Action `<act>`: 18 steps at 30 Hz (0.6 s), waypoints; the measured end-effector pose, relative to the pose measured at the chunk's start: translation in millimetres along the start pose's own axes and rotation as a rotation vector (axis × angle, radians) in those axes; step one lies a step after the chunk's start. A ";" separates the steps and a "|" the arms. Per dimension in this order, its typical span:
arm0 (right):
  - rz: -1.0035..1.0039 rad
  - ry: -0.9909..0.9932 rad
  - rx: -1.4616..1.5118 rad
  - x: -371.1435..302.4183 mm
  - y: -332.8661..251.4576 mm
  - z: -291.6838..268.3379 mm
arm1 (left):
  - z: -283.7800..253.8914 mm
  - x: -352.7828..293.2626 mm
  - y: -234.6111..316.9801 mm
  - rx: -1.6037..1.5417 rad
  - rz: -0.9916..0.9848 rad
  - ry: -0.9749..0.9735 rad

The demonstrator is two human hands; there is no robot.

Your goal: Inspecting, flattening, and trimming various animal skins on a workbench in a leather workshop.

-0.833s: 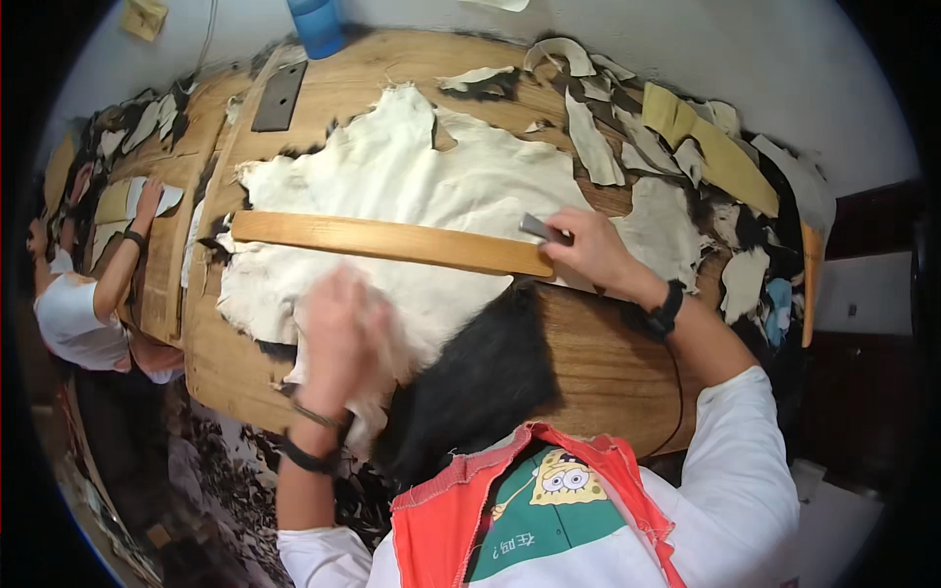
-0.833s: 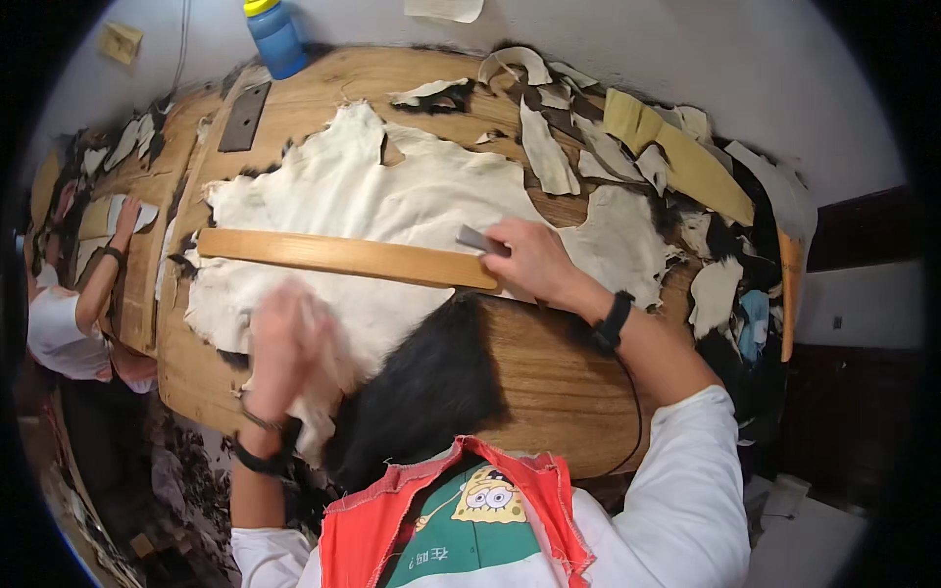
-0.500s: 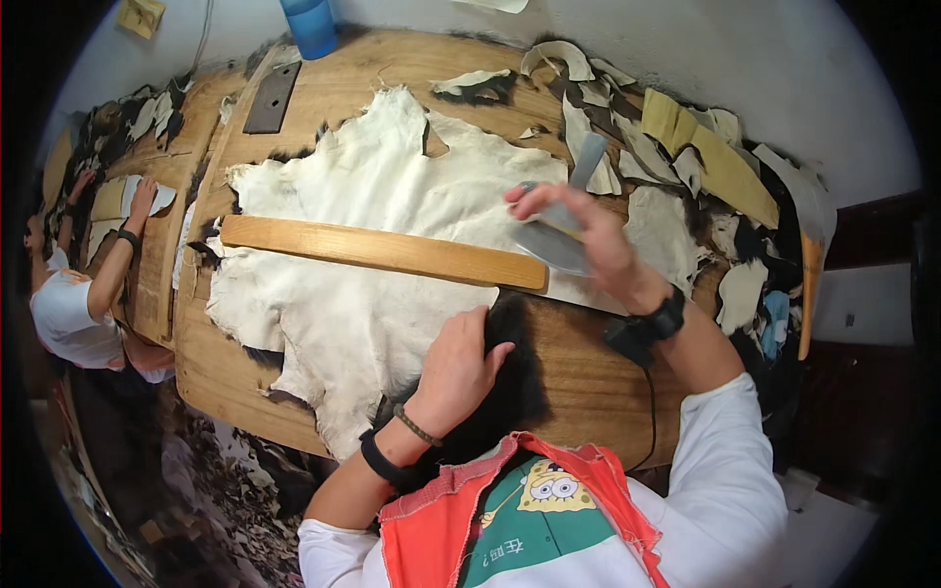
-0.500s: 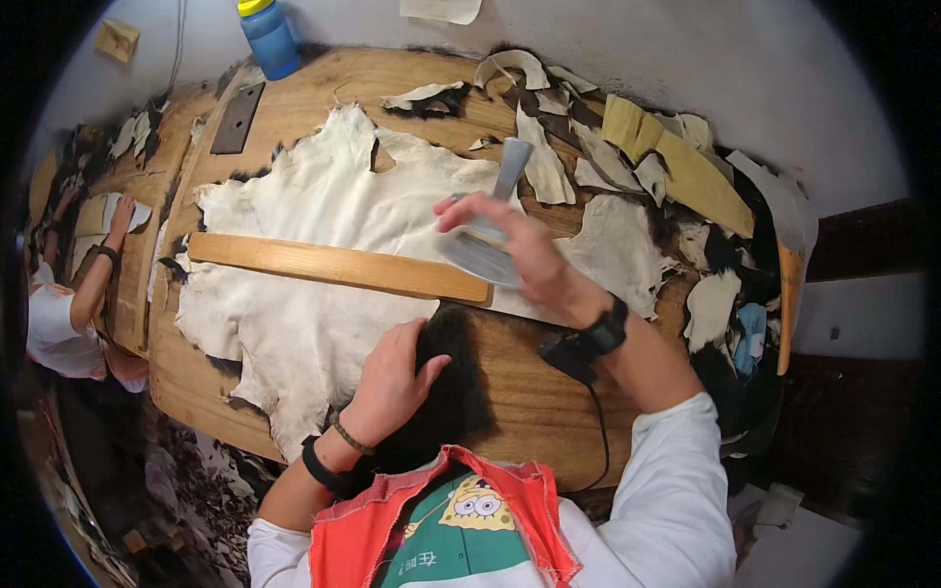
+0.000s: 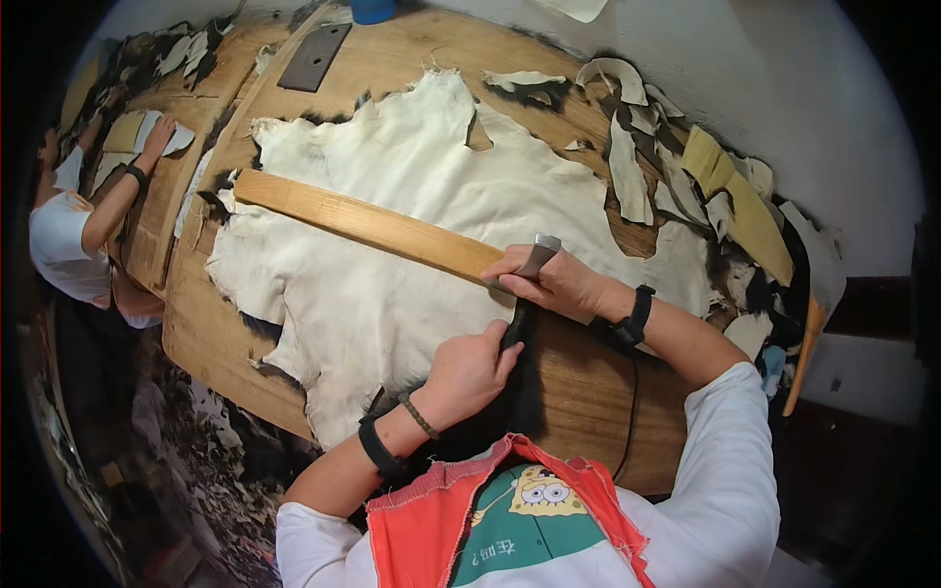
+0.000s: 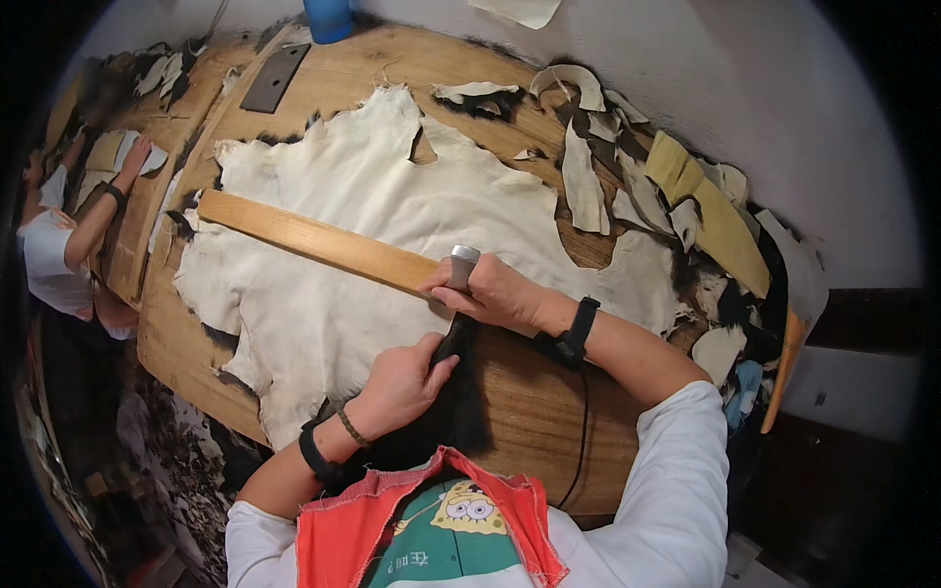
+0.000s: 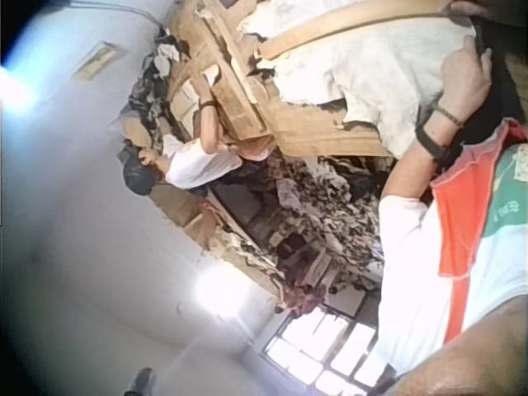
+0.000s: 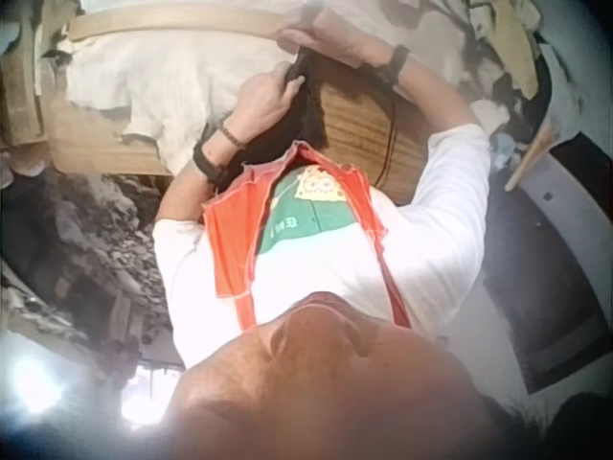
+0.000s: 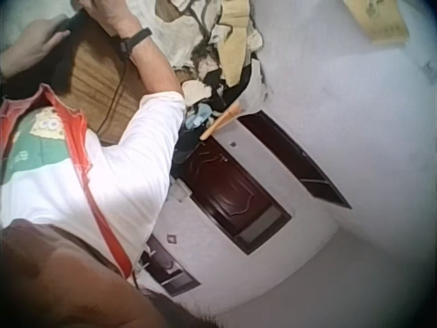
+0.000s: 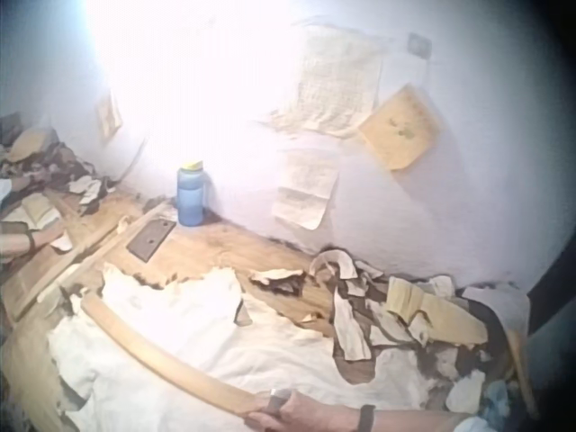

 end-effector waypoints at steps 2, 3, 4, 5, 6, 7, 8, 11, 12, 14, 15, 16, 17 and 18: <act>-0.006 0.013 0.012 0.3 -0.2 -0.6 | -0.4 1.7 2.4 0.011 0.014 0.011; -0.013 0.018 -0.001 0.0 -0.7 -0.3 | -0.6 2.7 4.3 0.015 0.029 0.013; -0.019 0.023 -0.015 -0.4 -1.5 -0.2 | -0.7 3.7 6.3 0.019 0.045 0.016; -0.019 0.022 -0.014 0.1 -1.9 0.9 | -0.8 4.7 5.6 0.018 0.043 0.016; -0.026 0.021 -0.034 0.4 -3.5 2.0 | 1.0 5.6 3.7 0.007 0.035 -0.001; -0.032 0.020 -0.054 0.2 -5.0 2.8 | 2.7 5.6 2.3 -0.005 0.026 -0.018; -0.031 0.019 -0.056 -1.2 -4.1 2.9 | 2.5 5.9 2.2 -0.006 0.027 -0.018; -0.066 0.072 -0.037 -6.2 -6.2 -2.0 | 2.0 5.4 3.4 -0.013 0.024 -0.019; -0.050 0.067 -0.017 -6.4 -5.5 -1.6 | 1.9 5.2 5.6 -0.002 0.028 -0.013; -0.032 0.058 0.003 -5.5 -5.3 -1.0 | 2.1 5.0 5.3 0.004 0.030 -0.007; -0.041 0.039 -0.017 -4.1 -6.7 0.3 | 4.4 5.1 4.3 0.022 0.037 -0.024; -0.049 0.021 -0.037 -2.9 -7.3 2.0 | 6.5 5.4 3.5 0.039 0.044 -0.042; -0.046 0.015 -0.034 -3.2 -6.3 2.9 | 6.2 5.3 3.5 0.034 0.039 -0.042; -0.031 0.006 -0.011 -3.9 -3.2 3.8 | 6.3 5.8 5.0 0.062 0.043 -0.053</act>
Point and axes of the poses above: each hand's wrist, its own x-axis towards the middle knuckle, its own z-axis out of the palm, y = z × x, the point moved 10 cm from there along x, towards the middle knuckle, and after that the axes turned 2 degrees about x, right-handed, at the moved point
